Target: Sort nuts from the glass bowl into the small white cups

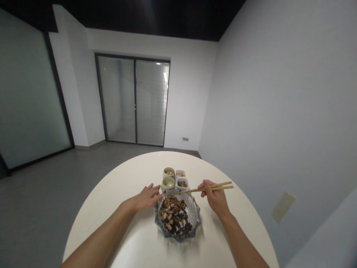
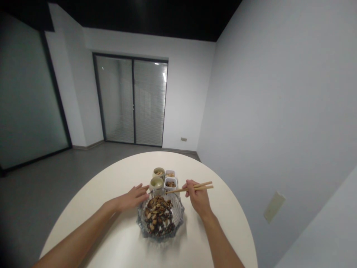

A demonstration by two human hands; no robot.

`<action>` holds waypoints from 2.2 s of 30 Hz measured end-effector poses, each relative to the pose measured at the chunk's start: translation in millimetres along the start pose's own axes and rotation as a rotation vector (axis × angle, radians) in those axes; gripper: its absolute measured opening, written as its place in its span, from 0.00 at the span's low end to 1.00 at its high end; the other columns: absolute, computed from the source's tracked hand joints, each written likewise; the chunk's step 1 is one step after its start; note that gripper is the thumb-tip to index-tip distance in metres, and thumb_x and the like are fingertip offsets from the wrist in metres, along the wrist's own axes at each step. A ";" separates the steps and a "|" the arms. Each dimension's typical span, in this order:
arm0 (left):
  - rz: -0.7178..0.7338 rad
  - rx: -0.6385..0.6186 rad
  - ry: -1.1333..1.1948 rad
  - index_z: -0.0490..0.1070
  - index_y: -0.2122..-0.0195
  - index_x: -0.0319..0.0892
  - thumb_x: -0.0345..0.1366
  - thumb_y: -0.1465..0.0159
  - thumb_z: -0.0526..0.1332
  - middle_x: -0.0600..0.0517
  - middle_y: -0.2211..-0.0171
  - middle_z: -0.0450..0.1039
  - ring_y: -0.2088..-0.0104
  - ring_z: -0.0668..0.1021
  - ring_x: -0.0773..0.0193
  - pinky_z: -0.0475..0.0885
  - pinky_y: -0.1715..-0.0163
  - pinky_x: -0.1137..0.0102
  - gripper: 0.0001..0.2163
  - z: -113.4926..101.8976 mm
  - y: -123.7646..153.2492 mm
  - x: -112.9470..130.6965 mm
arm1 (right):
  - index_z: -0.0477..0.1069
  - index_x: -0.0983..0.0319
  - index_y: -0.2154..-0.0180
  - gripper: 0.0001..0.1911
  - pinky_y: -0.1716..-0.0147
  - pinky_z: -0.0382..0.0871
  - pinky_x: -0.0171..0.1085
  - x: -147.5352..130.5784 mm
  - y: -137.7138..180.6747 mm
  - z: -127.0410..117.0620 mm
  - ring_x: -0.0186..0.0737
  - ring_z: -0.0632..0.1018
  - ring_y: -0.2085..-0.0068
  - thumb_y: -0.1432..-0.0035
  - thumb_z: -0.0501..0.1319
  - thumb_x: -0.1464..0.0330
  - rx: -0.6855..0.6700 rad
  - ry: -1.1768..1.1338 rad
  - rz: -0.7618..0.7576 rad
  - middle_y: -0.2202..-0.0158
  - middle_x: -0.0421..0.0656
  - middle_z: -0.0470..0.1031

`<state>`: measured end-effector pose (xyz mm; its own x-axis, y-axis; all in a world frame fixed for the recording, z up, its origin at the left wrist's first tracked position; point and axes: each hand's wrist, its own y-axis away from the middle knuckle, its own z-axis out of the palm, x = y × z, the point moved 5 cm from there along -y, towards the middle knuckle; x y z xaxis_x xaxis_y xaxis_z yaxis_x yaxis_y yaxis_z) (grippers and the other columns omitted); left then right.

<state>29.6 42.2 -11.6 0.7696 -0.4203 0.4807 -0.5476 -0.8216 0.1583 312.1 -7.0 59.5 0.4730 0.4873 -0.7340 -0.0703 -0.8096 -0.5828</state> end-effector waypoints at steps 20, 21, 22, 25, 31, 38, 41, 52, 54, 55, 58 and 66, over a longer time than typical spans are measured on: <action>0.009 0.004 -0.008 0.67 0.40 0.45 0.58 0.28 0.40 0.48 0.29 0.44 0.31 0.42 0.44 0.38 0.36 0.47 0.30 0.6 -1.5 -1.9 | 0.78 0.61 0.69 0.26 0.74 0.69 0.35 6.5 -2.6 -9.2 0.40 0.75 0.76 0.34 0.53 0.49 0.136 0.005 -0.009 0.81 0.41 0.74; 0.007 0.003 -0.007 0.67 0.40 0.46 0.58 0.28 0.40 0.48 0.29 0.44 0.31 0.42 0.44 0.38 0.36 0.47 0.29 0.3 -1.1 -1.1 | 0.78 0.61 0.69 0.26 0.73 0.69 0.35 7.6 -2.7 -8.2 0.40 0.76 0.75 0.34 0.53 0.49 0.125 0.003 -0.002 0.80 0.41 0.74; 0.004 0.001 -0.006 0.66 0.39 0.46 0.59 0.28 0.40 0.48 0.29 0.44 0.31 0.42 0.44 0.38 0.36 0.47 0.29 0.1 -0.7 -0.2 | 0.78 0.61 0.69 0.26 0.72 0.69 0.35 8.4 -2.8 -6.9 0.40 0.76 0.75 0.34 0.53 0.49 0.113 0.001 0.006 0.80 0.41 0.74; -0.006 -0.007 -0.011 0.65 0.39 0.47 0.59 0.28 0.40 0.49 0.29 0.44 0.31 0.42 0.45 0.38 0.36 0.47 0.30 -0.3 0.3 1.9 | 0.78 0.60 0.68 0.26 0.70 0.70 0.35 9.7 -2.3 -2.2 0.40 0.77 0.73 0.34 0.53 0.49 0.071 0.005 0.022 0.79 0.41 0.75; -0.009 -0.003 -0.004 0.66 0.39 0.43 0.59 0.28 0.40 0.47 0.29 0.43 0.31 0.42 0.45 0.37 0.35 0.49 0.31 -0.6 0.8 2.9 | 0.78 0.60 0.67 0.25 0.70 0.69 0.35 10.1 -1.7 2.9 0.41 0.77 0.72 0.34 0.53 0.49 0.018 0.007 0.041 0.77 0.42 0.76; -0.005 0.008 -0.002 0.66 0.39 0.46 0.59 0.28 0.40 0.49 0.29 0.43 0.31 0.42 0.45 0.37 0.35 0.48 0.30 1.1 -1.8 -0.7 | 0.78 0.60 0.68 0.24 0.70 0.69 0.35 7.7 -2.2 2.6 0.41 0.77 0.71 0.34 0.54 0.50 0.004 -0.002 0.028 0.77 0.42 0.76; 0.000 0.004 -0.005 0.66 0.39 0.47 0.59 0.28 0.40 0.50 0.30 0.44 0.31 0.42 0.44 0.38 0.36 0.47 0.29 0.6 -1.5 0.6 | 0.78 0.60 0.68 0.24 0.70 0.68 0.35 5.6 -2.3 2.9 0.41 0.76 0.71 0.34 0.55 0.51 -0.006 -0.014 0.011 0.76 0.41 0.76; -0.008 -0.013 -0.018 0.66 0.39 0.46 0.60 0.29 0.39 0.49 0.29 0.42 0.31 0.41 0.45 0.37 0.35 0.48 0.31 -1.3 0.9 3.5 | 0.79 0.60 0.68 0.24 0.71 0.70 0.35 4.2 -4.4 -0.6 0.41 0.77 0.72 0.36 0.56 0.49 0.031 -0.020 0.016 0.77 0.42 0.77; -0.007 -0.012 -0.016 0.65 0.39 0.48 0.60 0.29 0.39 0.49 0.29 0.42 0.31 0.41 0.45 0.37 0.36 0.47 0.31 -1.1 0.1 2.6 | 0.79 0.60 0.70 0.25 0.72 0.70 0.35 0.8 -3.5 -0.5 0.41 0.77 0.73 0.37 0.57 0.49 0.026 -0.031 -0.003 0.78 0.43 0.77; -0.004 -0.008 -0.014 0.65 0.39 0.48 0.60 0.29 0.39 0.49 0.29 0.43 0.31 0.41 0.45 0.37 0.36 0.47 0.30 -1.2 -0.3 2.3 | 0.79 0.60 0.71 0.25 0.72 0.70 0.35 -1.3 -2.9 0.2 0.41 0.77 0.73 0.37 0.57 0.49 0.013 -0.037 -0.018 0.78 0.43 0.77; 0.002 0.000 -0.004 0.65 0.39 0.47 0.60 0.29 0.39 0.49 0.29 0.44 0.31 0.42 0.44 0.37 0.36 0.46 0.31 -1.4 -0.7 1.9 | 0.79 0.61 0.72 0.27 0.75 0.69 0.35 -6.6 -0.8 5.7 0.40 0.76 0.75 0.38 0.56 0.48 -0.070 -0.056 -0.057 0.79 0.43 0.76; 0.004 0.000 0.004 0.66 0.39 0.49 0.61 0.29 0.39 0.50 0.29 0.43 0.31 0.42 0.44 0.37 0.36 0.46 0.31 -0.7 -2.2 0.4 | 0.78 0.62 0.74 0.30 0.78 0.66 0.33 -0.1 5.1 16.5 0.37 0.74 0.78 0.34 0.51 0.48 -0.180 -0.043 -0.036 0.81 0.42 0.73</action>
<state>30.9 44.0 -11.1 0.7662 -0.4217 0.4849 -0.5504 -0.8202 0.1563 297.2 -5.8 50.8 0.4340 0.5276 -0.7303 0.1064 -0.8349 -0.5400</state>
